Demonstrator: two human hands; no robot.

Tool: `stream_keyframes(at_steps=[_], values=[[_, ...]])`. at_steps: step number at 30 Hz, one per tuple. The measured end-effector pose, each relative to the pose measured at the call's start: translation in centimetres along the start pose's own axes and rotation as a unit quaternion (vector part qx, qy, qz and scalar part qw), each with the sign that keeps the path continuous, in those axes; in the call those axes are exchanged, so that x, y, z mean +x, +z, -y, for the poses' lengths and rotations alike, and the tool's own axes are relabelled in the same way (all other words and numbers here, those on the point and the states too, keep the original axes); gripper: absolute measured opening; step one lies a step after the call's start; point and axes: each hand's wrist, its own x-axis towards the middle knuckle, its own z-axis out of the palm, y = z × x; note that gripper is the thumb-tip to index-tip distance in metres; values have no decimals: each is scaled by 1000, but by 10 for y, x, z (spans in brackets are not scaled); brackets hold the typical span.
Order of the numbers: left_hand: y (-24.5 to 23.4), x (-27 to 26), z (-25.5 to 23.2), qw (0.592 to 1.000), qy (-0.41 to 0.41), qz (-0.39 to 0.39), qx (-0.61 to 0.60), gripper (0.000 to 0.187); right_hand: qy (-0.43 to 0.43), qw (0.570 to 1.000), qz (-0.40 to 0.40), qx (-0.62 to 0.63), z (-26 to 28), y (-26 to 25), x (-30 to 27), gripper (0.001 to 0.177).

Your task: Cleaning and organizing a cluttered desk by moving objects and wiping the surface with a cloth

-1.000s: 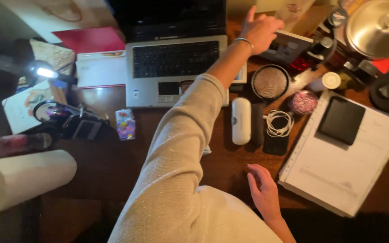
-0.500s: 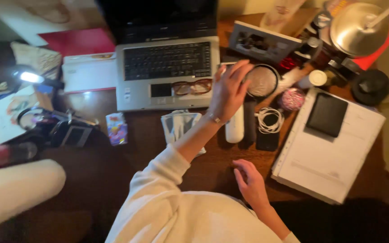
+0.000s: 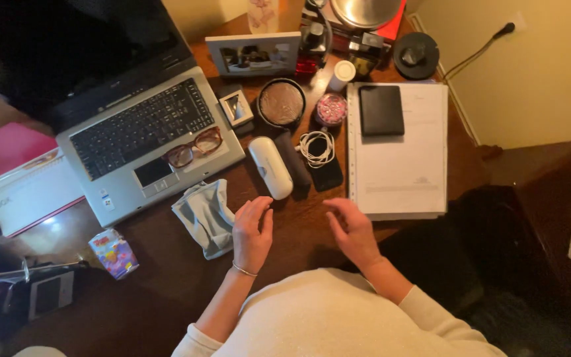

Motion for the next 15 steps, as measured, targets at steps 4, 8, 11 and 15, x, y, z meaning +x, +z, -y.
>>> stream_keyframes(at_steps=[4, 8, 11, 15], values=[[24, -1, -17, 998, -3, 46, -38, 27, -38, 985, -149, -75, -45, -66, 22, 27], [67, 6, -35, 980, -29, 138, -137, 31, -26, 952, -260, -157, -108, -132, 46, 34], [122, 3, -32, 971, -16, 180, -156, 42, 34, 939, -283, -190, -162, -162, 56, 37], [181, 8, -44, 974, -6, 202, -106, 57, 146, 935, -259, -193, -233, -171, 65, 44]])
